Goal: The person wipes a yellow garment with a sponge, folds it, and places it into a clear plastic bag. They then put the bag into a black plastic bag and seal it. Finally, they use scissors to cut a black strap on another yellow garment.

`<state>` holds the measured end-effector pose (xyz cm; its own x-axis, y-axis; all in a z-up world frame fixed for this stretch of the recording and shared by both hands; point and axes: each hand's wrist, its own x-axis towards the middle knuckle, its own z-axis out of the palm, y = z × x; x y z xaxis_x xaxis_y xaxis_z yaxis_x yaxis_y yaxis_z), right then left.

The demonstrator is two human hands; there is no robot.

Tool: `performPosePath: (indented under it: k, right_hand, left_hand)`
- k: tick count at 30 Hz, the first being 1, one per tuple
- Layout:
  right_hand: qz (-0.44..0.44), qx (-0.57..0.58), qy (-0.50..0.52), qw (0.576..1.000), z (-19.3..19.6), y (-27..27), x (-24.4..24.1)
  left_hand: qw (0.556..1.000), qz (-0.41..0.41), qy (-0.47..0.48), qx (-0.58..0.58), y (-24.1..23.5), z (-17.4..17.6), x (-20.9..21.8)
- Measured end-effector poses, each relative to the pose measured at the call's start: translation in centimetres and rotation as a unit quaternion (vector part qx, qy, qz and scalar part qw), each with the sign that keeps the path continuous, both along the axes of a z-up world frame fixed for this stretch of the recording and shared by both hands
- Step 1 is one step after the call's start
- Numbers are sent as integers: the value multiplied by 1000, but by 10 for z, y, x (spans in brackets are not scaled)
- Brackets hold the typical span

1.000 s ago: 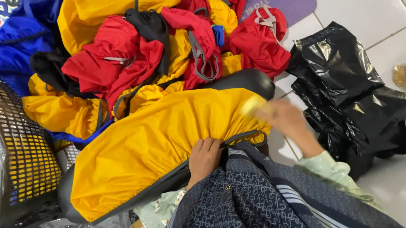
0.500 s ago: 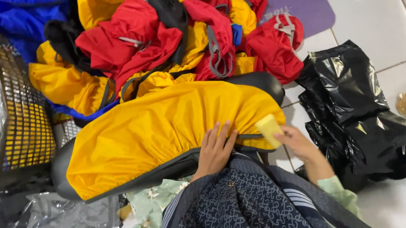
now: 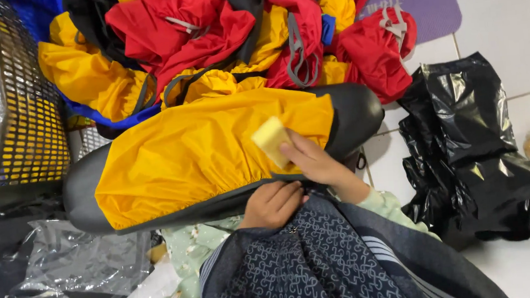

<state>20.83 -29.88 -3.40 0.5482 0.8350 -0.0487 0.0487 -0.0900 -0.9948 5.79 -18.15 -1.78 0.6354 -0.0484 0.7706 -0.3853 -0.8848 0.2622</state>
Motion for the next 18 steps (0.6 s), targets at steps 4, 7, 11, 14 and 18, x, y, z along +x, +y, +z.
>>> performPosePath:
  k: [4, 7, 11, 14, 18]
  right_hand:
    - [11, -42, 49, 998, -3, 5, -6]
    - [-32, 2, 123, 992, 7, -9, 10]
    - [-30, -49, -200, 978, 39, -31, 26]
    - [166, -101, -382, 904, 3, -24, 35]
    - [-39, -223, -519, 825, -23, -24, 92]
  left_hand:
    - [997, 44, -44, -44, 8, -18, -1]
    - [997, 73, 17, -22, 7, -60, 5]
    - [985, 105, 132, 23, 1, -86, 0]
    - [983, 124, 130, 21, 3, -84, -6]
    - [978, 150, 139, 37, 0, -78, -2]
